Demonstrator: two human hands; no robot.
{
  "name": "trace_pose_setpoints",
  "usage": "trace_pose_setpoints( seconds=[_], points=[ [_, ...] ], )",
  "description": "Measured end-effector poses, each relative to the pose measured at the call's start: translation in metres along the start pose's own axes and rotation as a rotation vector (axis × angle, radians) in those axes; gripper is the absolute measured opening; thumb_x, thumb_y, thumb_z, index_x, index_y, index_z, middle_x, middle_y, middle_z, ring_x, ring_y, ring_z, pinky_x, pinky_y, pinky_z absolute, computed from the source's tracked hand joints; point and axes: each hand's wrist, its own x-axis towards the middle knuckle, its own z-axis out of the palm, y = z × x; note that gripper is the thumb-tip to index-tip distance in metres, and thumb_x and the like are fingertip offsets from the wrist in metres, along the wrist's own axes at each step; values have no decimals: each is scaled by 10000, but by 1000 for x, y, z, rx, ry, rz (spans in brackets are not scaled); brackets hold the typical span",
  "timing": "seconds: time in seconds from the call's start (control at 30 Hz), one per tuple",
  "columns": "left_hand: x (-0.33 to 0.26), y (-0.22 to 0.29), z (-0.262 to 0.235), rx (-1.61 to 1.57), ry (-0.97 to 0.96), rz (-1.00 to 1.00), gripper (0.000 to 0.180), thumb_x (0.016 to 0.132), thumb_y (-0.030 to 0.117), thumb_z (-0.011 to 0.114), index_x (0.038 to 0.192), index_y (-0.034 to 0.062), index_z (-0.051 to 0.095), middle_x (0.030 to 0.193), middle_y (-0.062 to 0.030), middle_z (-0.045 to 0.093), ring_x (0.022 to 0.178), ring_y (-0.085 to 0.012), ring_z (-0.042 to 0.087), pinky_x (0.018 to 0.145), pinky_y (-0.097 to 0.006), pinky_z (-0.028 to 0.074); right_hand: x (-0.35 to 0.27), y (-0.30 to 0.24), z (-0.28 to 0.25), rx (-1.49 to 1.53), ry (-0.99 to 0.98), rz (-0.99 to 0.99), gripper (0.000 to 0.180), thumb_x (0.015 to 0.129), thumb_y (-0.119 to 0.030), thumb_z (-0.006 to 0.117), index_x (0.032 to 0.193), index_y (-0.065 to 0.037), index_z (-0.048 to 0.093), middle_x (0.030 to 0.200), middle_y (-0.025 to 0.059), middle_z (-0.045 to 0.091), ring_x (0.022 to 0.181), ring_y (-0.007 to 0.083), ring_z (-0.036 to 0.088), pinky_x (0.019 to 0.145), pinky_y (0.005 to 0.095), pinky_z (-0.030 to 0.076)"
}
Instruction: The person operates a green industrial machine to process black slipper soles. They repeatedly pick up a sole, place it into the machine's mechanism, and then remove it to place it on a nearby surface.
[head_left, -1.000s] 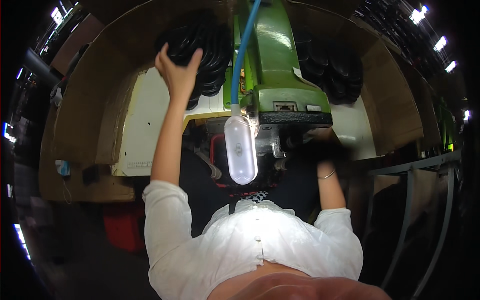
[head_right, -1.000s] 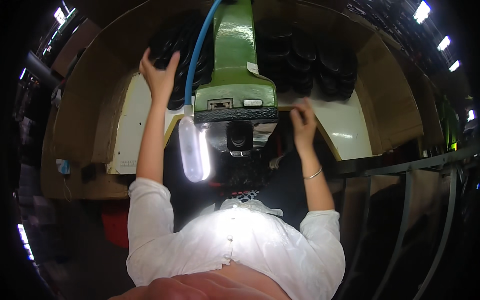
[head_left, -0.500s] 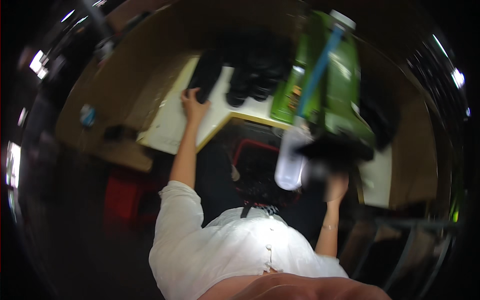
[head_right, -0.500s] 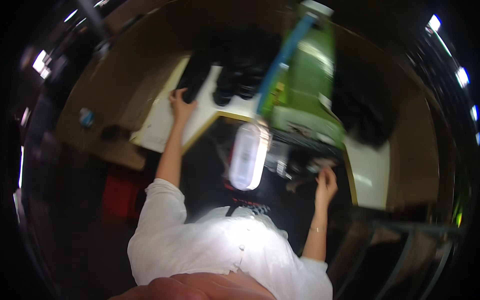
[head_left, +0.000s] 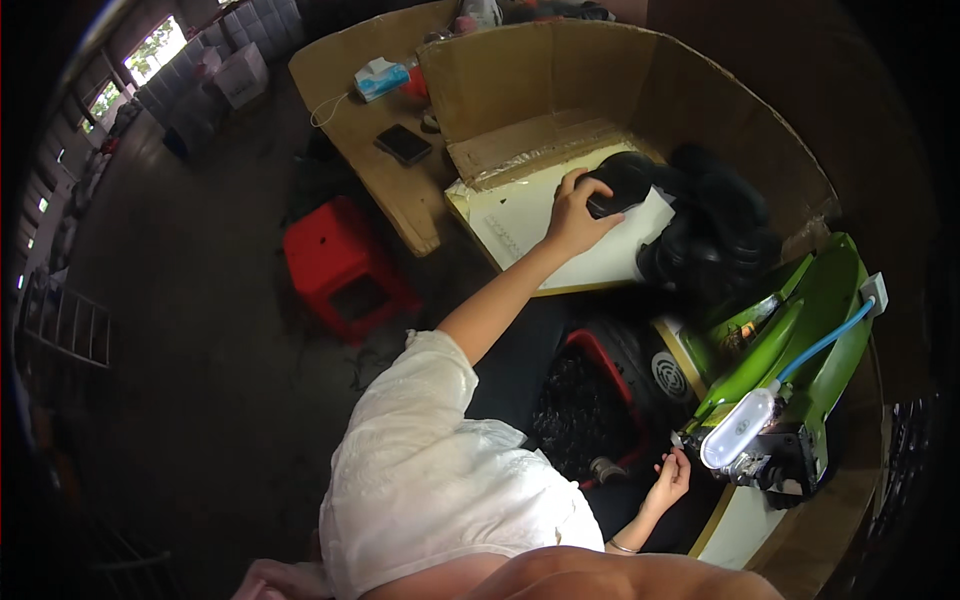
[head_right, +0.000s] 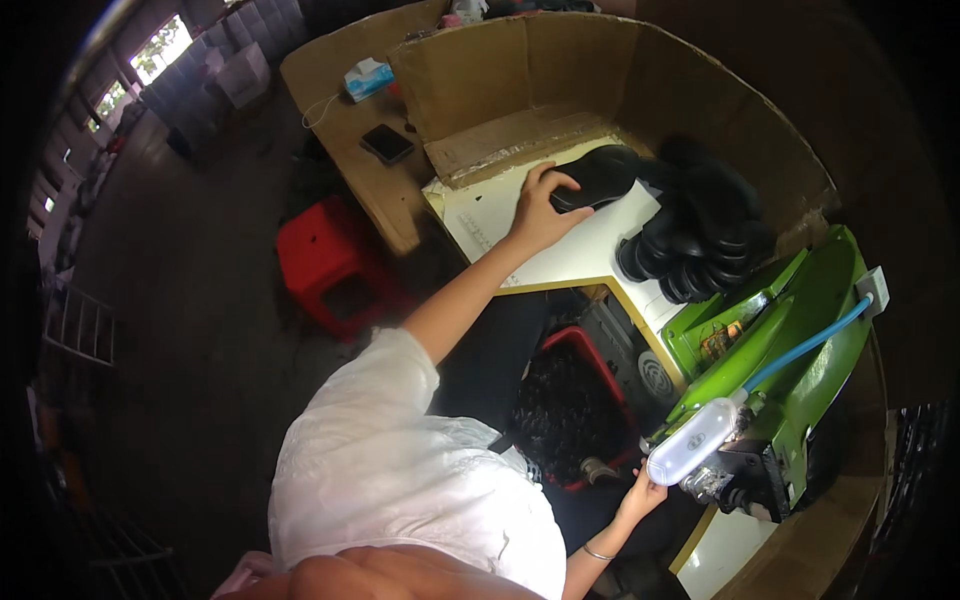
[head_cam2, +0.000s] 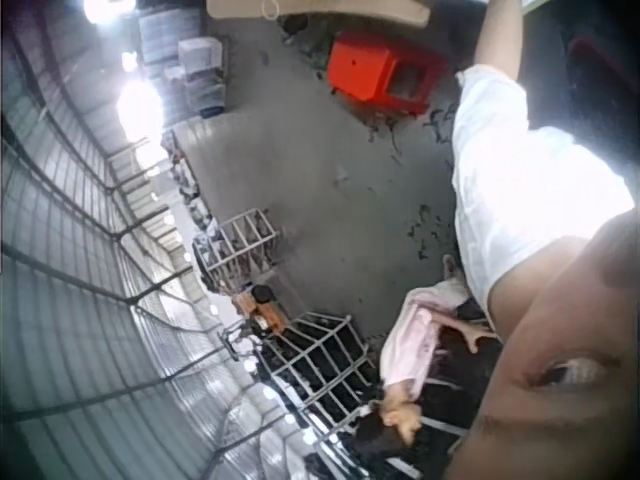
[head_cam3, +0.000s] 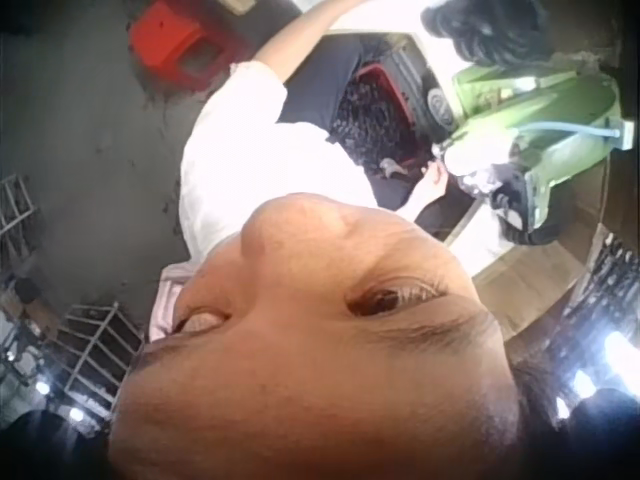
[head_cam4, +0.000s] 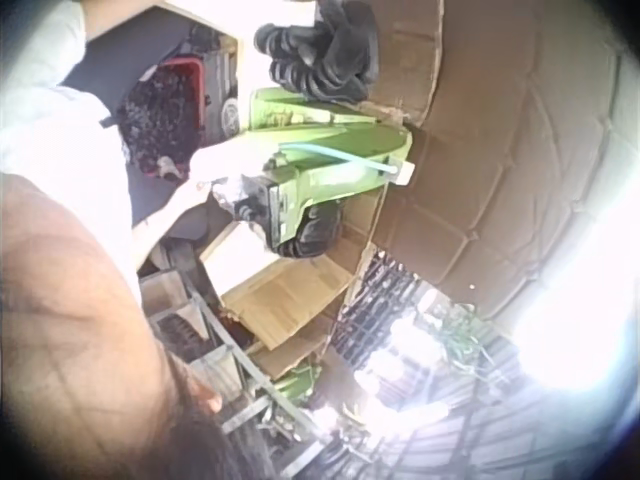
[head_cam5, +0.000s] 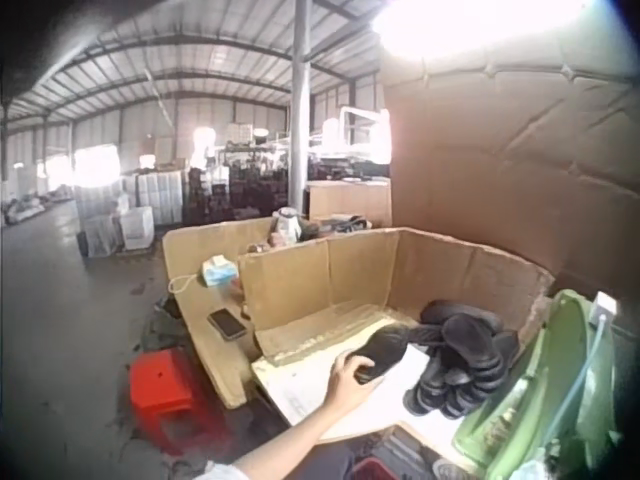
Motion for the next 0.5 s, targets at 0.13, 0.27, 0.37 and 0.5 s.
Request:
trace_pose_setpoints(
  seconds=[0.13,0.27,0.37,0.5],
  points=[
    [-43,64,-34,-436,-20,66,538,617,111,722,1083,24,469,1184,-159,442,1089,-268,457,910,-339,390,-20,7,-10,-42,-6,141,230,863,-145,560,1058,-24,575,991,36,602,833,103,568,652,202,451],
    [-113,87,-39,-740,-279,124,345,744,34,539,1080,-23,483,1118,-178,538,1039,-227,519,904,-333,397,-35,10,4,-127,-345,143,581,773,-138,672,1259,17,395,1217,196,470,1027,192,522,854,304,433],
    [-166,111,-21,-869,-463,-201,208,797,-4,499,991,-50,558,991,-191,611,943,-220,581,856,-319,438,-42,-49,34,-392,-395,-298,847,653,-232,780,1317,-2,307,1217,174,461,1119,252,464,921,328,388],
    [-234,118,4,-883,-617,-380,260,820,139,595,1009,-39,567,948,-130,623,899,-194,580,824,-312,449,-58,-14,15,-129,-499,120,338,693,-147,736,948,26,597,808,101,633,761,163,618,681,311,474]
  ],
)
